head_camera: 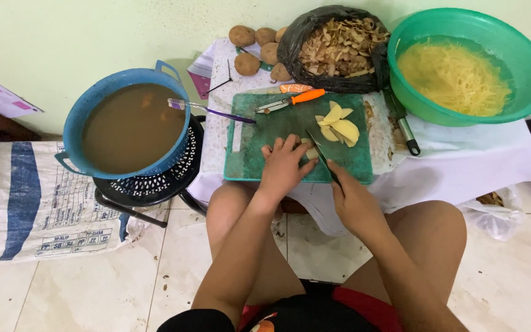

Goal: A person sitting on the floor slices peeled potatoes into thin strips on a green cutting board using a kitchen knife.

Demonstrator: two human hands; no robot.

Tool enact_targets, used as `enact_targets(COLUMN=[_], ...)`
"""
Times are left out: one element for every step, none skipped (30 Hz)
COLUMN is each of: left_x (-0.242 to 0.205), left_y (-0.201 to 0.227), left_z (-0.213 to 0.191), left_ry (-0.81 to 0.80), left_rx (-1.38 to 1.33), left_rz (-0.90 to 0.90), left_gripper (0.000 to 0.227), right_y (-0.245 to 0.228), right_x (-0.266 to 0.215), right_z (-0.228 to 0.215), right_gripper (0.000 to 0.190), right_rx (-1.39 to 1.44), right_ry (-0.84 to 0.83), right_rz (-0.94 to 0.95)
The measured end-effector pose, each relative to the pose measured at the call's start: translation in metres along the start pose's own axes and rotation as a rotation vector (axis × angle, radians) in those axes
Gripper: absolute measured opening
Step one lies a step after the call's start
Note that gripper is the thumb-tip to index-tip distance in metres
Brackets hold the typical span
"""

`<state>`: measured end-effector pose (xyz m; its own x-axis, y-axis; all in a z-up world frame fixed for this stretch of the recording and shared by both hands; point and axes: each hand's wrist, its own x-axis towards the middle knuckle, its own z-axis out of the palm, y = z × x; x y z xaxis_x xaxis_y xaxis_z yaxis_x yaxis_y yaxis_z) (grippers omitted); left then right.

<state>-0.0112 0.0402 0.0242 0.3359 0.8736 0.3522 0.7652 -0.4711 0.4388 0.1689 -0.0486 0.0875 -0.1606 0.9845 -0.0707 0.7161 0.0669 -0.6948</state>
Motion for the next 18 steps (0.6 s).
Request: enact_targets(left_x=[0.001, 0.002, 0.001, 0.001, 0.002, 0.002, 0.002, 0.002, 0.003, -0.001, -0.001, -0.001, -0.001, -0.001, 0.0, 0.001, 0.001, 0.0], left_y=[-0.002, -0.004, -0.004, -0.003, -0.004, -0.004, -0.005, -0.006, -0.007, -0.004, -0.003, -0.002, -0.002, -0.003, -0.003, -0.002, -0.001, 0.0], left_z=[0.002, 0.004, 0.008, 0.01, 0.01, 0.01, 0.011, 0.011, 0.013, 0.01, 0.006, 0.003, 0.002, 0.001, 0.002, 0.0, -0.001, -0.002], left_ry=[0.002, 0.008, 0.011, 0.011, 0.016, 0.021, 0.016, 0.028, 0.041, 0.039, 0.032, 0.025, 0.025, 0.032, 0.039, 0.04, 0.04, 0.039], left_rx=[0.0, 0.01, 0.016, 0.012, 0.02, 0.027, 0.028, 0.037, 0.045, 0.046, 0.016, -0.015, -0.013, -0.027, -0.044, -0.044, -0.041, -0.038], left_rz=[0.002, 0.0, -0.003, -0.001, -0.005, -0.009, -0.012, -0.008, -0.002, -0.003, -0.002, 0.0, -0.003, -0.005, -0.001, 0.0, 0.003, 0.006], left_gripper=[0.035, 0.035, 0.034, 0.034, 0.033, 0.032, 0.032, 0.033, 0.033, 0.033, 0.031, 0.029, 0.029, 0.028, 0.028, 0.028, 0.026, 0.024], right_y=[-0.001, -0.002, -0.003, 0.0, 0.002, 0.004, 0.011, 0.018, 0.026, 0.019, 0.01, 0.002, -0.002, -0.005, -0.007, -0.003, 0.0, 0.004], right_x=[-0.008, -0.017, -0.027, -0.032, -0.035, -0.038, -0.036, -0.034, -0.031, -0.031, -0.029, -0.026, -0.024, -0.022, -0.02, -0.018, -0.017, -0.017], right_z=[-0.002, -0.004, -0.007, -0.01, -0.013, -0.016, -0.019, -0.021, -0.024, -0.024, -0.026, -0.028, -0.027, -0.026, -0.025, -0.023, -0.02, -0.017], right_gripper=[0.048, 0.049, 0.049, 0.049, 0.049, 0.049, 0.049, 0.049, 0.049, 0.049, 0.05, 0.05, 0.05, 0.049, 0.049, 0.049, 0.049, 0.048], right_rx=[-0.001, 0.013, 0.025, 0.022, 0.034, 0.046, 0.049, 0.039, 0.027, 0.029, 0.071, 0.113, 0.114, 0.108, 0.101, 0.1, 0.081, 0.062], right_ry=[0.003, -0.004, -0.013, -0.011, -0.026, -0.04, -0.045, -0.057, -0.067, -0.069, -0.046, -0.022, -0.026, -0.028, -0.025, -0.024, -0.022, -0.021], right_rz=[-0.001, 0.021, 0.048, 0.051, 0.077, 0.103, 0.106, 0.103, 0.098, 0.099, 0.097, 0.096, 0.094, 0.086, 0.08, 0.08, 0.07, 0.06])
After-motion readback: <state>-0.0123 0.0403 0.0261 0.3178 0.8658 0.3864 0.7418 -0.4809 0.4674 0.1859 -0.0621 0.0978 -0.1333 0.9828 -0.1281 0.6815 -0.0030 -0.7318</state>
